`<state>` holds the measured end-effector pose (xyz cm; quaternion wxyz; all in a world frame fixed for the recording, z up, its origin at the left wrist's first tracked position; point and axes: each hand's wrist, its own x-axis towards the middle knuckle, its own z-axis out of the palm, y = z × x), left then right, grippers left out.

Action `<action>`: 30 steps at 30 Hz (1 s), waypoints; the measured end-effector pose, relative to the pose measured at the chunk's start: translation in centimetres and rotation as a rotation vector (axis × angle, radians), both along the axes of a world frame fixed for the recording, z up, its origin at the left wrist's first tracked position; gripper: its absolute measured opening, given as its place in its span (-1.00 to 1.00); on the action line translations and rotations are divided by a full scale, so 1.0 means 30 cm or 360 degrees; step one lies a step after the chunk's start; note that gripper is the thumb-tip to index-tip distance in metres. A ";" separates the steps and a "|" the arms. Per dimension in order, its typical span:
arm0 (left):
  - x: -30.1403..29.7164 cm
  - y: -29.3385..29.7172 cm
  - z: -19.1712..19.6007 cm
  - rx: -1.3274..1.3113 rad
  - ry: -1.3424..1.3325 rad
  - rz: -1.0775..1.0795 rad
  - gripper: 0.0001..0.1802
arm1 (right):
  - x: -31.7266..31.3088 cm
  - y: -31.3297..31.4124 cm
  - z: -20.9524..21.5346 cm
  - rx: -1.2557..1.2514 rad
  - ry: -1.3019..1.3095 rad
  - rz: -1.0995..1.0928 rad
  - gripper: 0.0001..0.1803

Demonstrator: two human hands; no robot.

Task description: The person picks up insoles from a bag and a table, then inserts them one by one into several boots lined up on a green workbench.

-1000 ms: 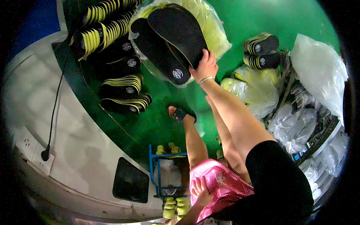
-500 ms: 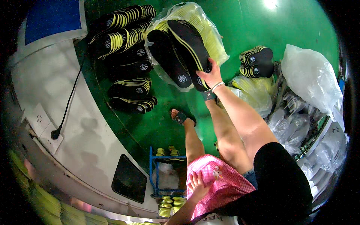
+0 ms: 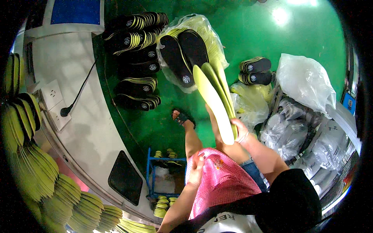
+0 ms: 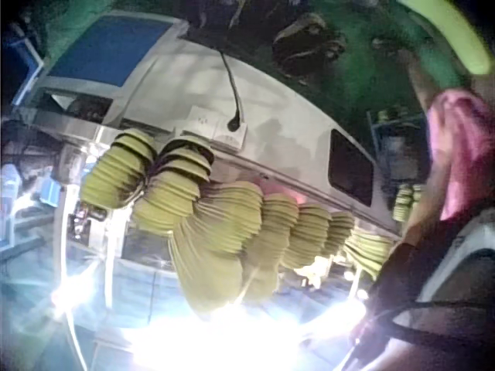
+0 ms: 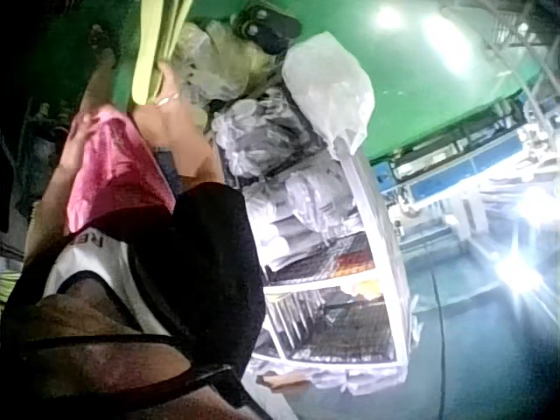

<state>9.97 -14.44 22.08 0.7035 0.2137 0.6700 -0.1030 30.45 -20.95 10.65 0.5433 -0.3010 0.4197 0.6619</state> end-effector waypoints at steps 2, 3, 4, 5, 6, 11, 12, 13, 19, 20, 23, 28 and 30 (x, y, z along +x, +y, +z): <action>0.066 0.037 0.015 0.0044 -0.0133 0.0104 -0.35 | -0.017 0.003 0.041 0.0005 -0.0071 -0.0112 -0.61; 0.079 0.039 0.026 0.0094 -0.0173 0.0111 -0.38 | -0.023 -0.014 0.013 -0.0032 -0.0194 0.0010 -0.57; 0.068 0.023 0.016 0.0096 -0.0175 0.0112 -0.38 | -0.020 -0.005 -0.046 -0.0062 -0.0351 0.0083 -0.53; 0.037 -0.005 0.008 0.0163 -0.0203 -0.0051 -0.40 | -0.006 0.011 -0.113 -0.0093 -0.0503 0.0159 -0.47; 0.000 -0.028 0.001 0.0231 -0.0220 -0.0211 -0.42 | 0.012 0.088 -0.141 -0.0128 -0.0704 0.0183 -0.42; -0.309 -0.241 -0.075 0.0337 0.0148 -0.0860 -0.44 | 0.099 0.372 -0.529 -0.0164 -0.1742 0.0459 -0.19; -0.290 -0.215 -0.070 0.0382 0.0187 -0.0968 -0.45 | 0.114 0.413 -0.621 -0.0378 -0.2057 0.0794 -0.16; -0.293 -0.215 -0.073 0.0467 0.0215 -0.1112 -0.47 | 0.119 0.436 -0.694 -0.0600 -0.2353 0.1147 -0.12; -0.232 -0.197 -0.128 0.0479 0.0319 -0.1320 -0.49 | 0.117 0.475 -0.821 -0.0660 -0.2628 0.1395 -0.11; -0.222 -0.203 -0.132 0.0525 0.0295 -0.1297 -0.50 | 0.128 0.465 -0.792 -0.0620 -0.2641 0.1329 -0.14; -0.225 -0.208 -0.048 0.0482 0.0324 -0.1109 -0.52 | 0.110 0.363 -0.654 -0.0439 -0.2553 0.1084 -0.23; -0.270 -0.221 0.078 0.0510 0.0407 -0.0979 -0.54 | 0.044 0.266 -0.042 0.0084 -0.1358 0.1184 -0.33; -0.242 -0.277 0.168 0.0557 0.0572 -0.1023 -0.53 | 0.050 0.161 0.130 0.0281 -0.1070 0.1606 -0.32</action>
